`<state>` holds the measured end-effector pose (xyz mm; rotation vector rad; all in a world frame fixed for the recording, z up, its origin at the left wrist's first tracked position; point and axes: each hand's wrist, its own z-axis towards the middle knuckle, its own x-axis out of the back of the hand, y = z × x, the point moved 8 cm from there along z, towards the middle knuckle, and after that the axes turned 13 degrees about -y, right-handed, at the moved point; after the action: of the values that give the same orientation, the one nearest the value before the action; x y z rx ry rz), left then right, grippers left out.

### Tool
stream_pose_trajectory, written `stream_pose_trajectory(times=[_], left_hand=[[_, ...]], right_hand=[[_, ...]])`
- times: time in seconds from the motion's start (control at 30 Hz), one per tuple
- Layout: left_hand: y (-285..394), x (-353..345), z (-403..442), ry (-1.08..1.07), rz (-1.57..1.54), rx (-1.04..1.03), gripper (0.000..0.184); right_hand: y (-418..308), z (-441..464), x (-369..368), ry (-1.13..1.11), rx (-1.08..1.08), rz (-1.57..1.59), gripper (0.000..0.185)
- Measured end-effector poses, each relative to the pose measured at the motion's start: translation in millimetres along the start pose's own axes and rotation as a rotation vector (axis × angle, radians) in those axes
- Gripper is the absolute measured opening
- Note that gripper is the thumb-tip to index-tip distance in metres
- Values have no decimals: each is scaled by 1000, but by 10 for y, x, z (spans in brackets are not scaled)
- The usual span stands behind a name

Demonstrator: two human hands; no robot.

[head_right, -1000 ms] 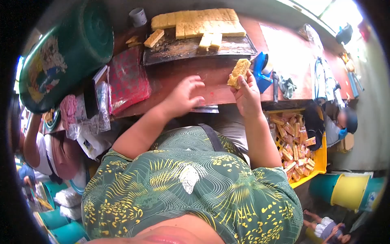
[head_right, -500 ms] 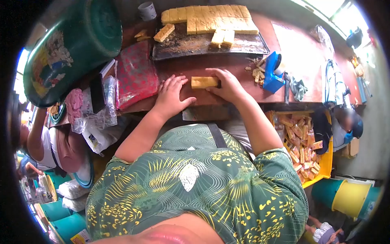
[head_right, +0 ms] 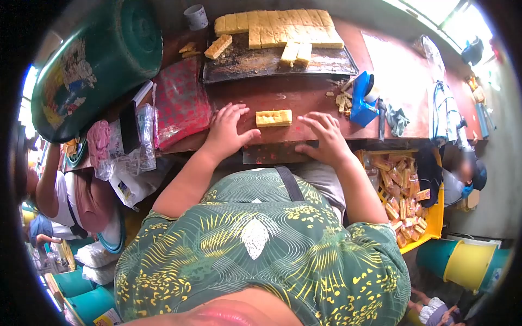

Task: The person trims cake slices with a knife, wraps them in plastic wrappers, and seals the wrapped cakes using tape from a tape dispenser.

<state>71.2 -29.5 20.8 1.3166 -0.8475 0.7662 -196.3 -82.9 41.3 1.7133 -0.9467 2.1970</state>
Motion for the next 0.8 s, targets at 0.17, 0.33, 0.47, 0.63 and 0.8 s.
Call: stream_pose_trajectory(times=[0.17,0.33,0.47,0.63,0.8], left_hand=[[68,222,308,192,-168,-104,45],[161,143,741,58,-334,-48,34],[133,94,820,149,-143,27,38],[176,-36,876,-5,17,63,45],[369,88,975,-251,-463,-59,21]], right_hand=[[81,-199,-87,25,-93,-226,89],[-451,2,-173,128,222,-43,43],[-623,-67,-14,57,250,19,18],[-578,-45,231,19,205,115,18],[-560,273,544,67,162,-9,15]])
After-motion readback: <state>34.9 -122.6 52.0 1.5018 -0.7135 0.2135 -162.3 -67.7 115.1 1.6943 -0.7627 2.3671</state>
